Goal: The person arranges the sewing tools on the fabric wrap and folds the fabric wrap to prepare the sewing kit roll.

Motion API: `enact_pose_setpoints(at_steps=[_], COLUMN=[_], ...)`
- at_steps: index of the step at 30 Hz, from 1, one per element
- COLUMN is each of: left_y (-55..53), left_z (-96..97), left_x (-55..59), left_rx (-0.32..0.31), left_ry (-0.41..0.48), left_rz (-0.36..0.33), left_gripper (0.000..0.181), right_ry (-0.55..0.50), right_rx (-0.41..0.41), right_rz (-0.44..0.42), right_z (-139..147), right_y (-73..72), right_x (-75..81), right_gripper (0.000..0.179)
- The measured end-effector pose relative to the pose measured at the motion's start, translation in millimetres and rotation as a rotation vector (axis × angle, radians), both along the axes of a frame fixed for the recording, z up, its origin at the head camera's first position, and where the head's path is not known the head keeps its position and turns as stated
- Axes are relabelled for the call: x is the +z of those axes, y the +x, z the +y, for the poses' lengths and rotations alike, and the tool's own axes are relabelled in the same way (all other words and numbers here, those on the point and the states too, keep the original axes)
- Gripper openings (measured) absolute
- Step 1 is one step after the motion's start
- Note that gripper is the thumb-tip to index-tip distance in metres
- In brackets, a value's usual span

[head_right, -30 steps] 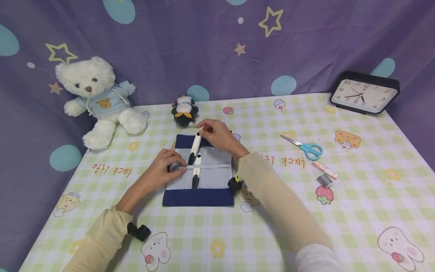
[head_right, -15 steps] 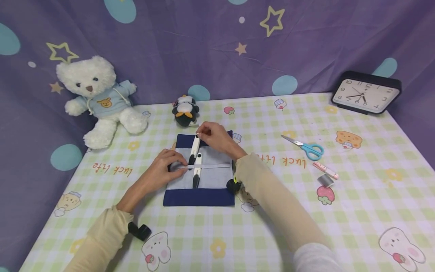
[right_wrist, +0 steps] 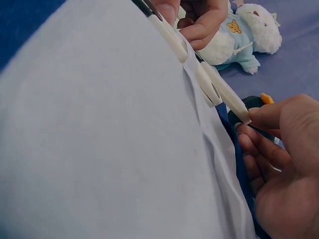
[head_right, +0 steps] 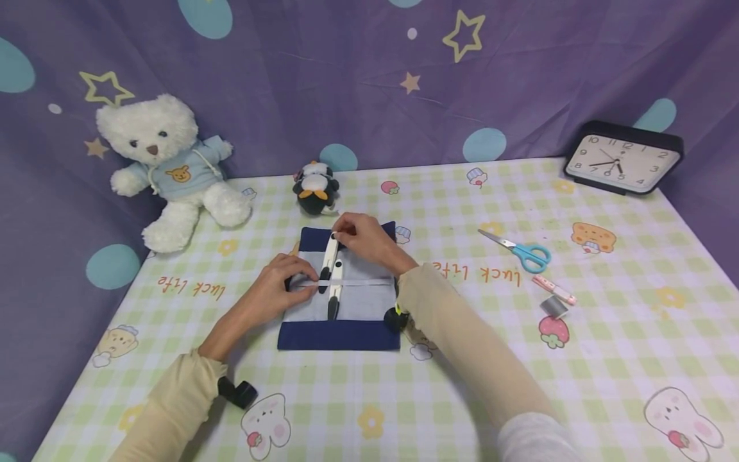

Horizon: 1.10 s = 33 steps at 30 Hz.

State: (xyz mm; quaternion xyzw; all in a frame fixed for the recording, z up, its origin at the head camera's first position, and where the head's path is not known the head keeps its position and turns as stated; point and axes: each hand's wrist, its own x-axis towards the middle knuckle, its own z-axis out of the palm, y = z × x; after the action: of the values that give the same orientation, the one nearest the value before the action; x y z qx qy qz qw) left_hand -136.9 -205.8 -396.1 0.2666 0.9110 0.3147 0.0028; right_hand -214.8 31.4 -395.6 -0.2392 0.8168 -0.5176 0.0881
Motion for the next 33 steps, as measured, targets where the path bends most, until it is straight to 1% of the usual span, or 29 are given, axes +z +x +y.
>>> enact_pose_setpoints(at_steps=[5, 11, 16, 25, 33], left_y=[-0.3, -0.2, -0.8, -0.9, -0.8], left_z=[0.0, -0.2, -1.0, -2.1, -1.8], left_x=[0.3, 0.4, 0.0, -1.2, -1.1], left_rx=[-0.007, -0.013, -0.019, -0.007, -0.009], left_ry=[0.013, 0.021, 0.035, 0.047, 0.056], left_rz=[-0.002, 0.002, -0.007, -0.030, -0.033], left_gripper=[0.009, 0.009, 0.010, 0.010, 0.010], right_ry=[0.012, 0.025, 0.044, 0.051, 0.056], right_rx=[0.021, 0.034, 0.061, 0.086, 0.110], right_rz=[0.021, 0.027, 0.040, 0.048, 0.068], right_z=[-0.9, -2.1, -3.2, -3.1, -3.4], right_y=[0.8, 2.2, 3.0, 4.8, 4.4], right_x=[-0.2, 2.1, 3.9, 5.3, 4.4], right_gripper=[0.015, 0.015, 0.017, 0.017, 0.016])
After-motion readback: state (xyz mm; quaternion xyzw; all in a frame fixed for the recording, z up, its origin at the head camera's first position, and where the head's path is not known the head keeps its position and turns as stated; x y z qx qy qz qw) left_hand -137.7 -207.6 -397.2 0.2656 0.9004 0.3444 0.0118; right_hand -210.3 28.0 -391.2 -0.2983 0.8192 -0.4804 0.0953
